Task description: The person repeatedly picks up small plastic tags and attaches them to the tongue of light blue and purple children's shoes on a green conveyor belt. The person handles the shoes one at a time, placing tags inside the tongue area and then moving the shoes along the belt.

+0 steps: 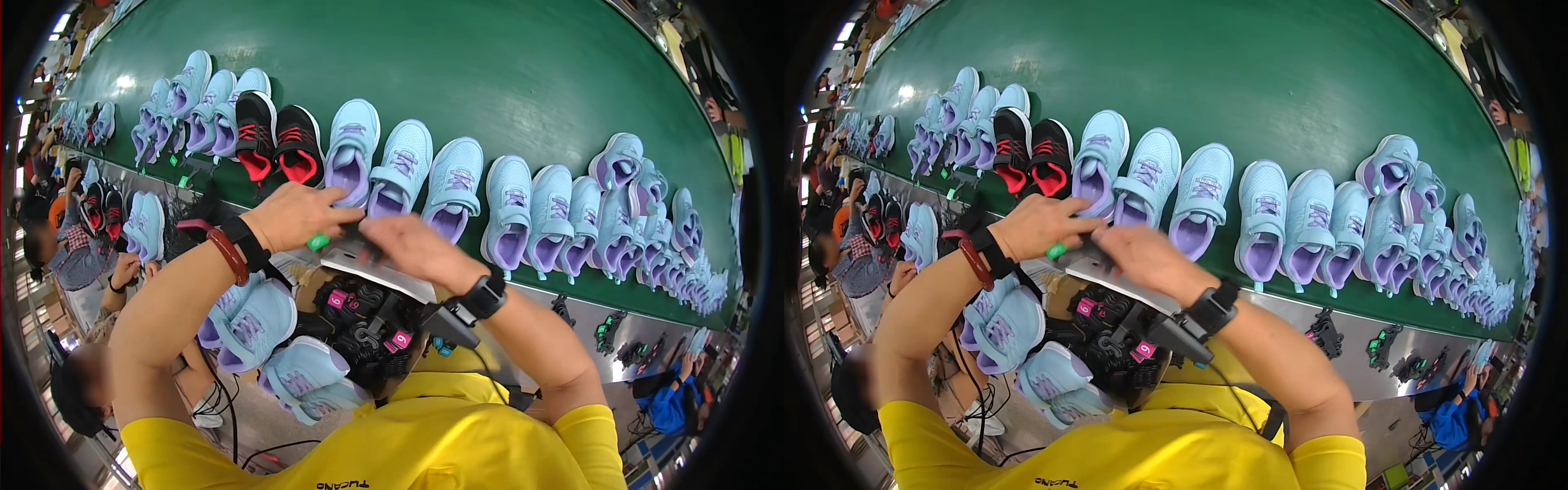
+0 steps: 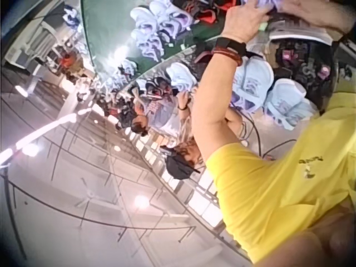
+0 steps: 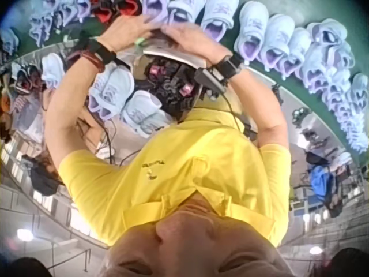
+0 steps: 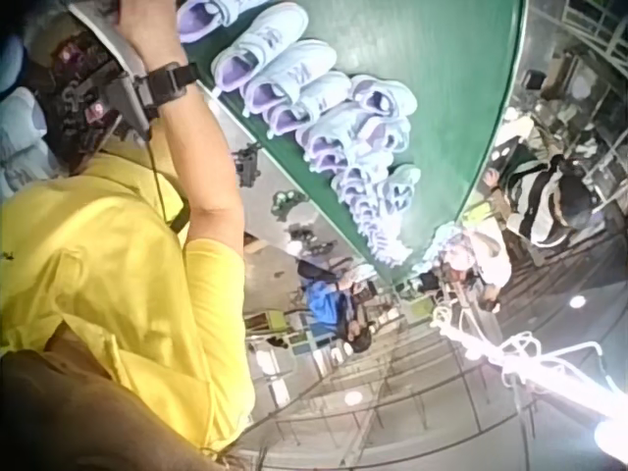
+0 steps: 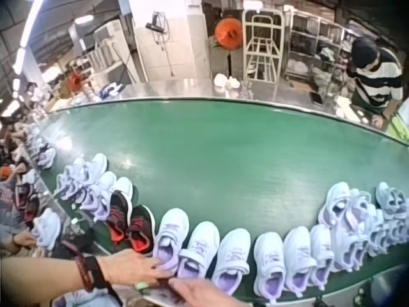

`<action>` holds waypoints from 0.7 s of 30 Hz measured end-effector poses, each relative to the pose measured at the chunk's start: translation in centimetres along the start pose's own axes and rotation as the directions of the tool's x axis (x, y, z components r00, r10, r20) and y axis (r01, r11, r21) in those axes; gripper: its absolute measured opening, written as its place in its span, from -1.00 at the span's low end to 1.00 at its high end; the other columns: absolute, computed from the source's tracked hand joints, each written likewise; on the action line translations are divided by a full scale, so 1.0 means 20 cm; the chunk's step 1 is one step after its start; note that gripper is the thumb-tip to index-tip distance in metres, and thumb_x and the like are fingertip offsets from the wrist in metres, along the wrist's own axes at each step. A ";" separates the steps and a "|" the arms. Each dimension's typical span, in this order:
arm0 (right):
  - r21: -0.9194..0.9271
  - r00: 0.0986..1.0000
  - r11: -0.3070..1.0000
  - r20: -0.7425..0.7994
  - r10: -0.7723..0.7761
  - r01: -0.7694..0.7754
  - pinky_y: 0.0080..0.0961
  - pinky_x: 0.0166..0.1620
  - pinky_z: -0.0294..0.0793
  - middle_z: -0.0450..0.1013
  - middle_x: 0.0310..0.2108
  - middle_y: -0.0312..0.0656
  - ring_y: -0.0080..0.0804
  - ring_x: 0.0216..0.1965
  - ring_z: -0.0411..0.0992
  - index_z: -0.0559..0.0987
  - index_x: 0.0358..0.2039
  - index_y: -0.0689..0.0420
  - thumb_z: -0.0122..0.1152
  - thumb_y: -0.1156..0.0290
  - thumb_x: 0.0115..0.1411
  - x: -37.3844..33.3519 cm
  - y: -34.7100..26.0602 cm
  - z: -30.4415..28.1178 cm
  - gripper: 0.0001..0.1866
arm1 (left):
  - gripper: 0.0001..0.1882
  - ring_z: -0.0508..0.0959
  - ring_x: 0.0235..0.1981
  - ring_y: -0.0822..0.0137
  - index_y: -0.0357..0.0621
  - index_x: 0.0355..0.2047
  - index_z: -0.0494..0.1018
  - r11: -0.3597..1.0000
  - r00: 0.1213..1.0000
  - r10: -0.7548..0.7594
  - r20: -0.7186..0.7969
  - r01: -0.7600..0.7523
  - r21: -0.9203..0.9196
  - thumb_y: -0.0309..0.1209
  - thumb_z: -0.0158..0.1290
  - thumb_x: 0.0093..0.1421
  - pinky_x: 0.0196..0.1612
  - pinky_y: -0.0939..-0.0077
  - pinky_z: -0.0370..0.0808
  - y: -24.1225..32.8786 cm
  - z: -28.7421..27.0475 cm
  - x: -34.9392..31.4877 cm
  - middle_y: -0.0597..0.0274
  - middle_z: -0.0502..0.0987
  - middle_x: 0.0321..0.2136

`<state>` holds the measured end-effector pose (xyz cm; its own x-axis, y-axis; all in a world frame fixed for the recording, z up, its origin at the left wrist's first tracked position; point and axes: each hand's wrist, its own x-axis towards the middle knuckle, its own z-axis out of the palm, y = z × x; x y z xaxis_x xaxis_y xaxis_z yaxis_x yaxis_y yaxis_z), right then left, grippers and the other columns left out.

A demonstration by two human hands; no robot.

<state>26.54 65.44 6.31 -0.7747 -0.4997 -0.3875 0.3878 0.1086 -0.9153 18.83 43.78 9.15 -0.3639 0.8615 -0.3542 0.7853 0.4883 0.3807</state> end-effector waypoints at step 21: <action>-0.928 0.798 0.221 0.116 -0.592 0.299 -0.35 -0.24 0.23 0.33 -0.49 -0.29 -0.32 -0.33 0.31 0.48 -0.51 0.04 0.37 0.15 -0.11 0.06 -0.01 -0.27 -0.70 | -0.59 0.48 -0.18 -0.08 -0.25 -0.17 0.43 0.893 0.931 -0.364 -0.022 0.343 -0.291 -0.71 -0.09 -0.09 -0.14 0.12 0.43 0.07 0.05 -0.02 -0.02 0.48 -0.24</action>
<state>22.84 69.56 5.35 -0.7896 -0.5623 0.2457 -0.6095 0.6723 -0.4203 20.65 43.93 9.02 -0.6357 0.6273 -0.4500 0.4310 0.7720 0.4673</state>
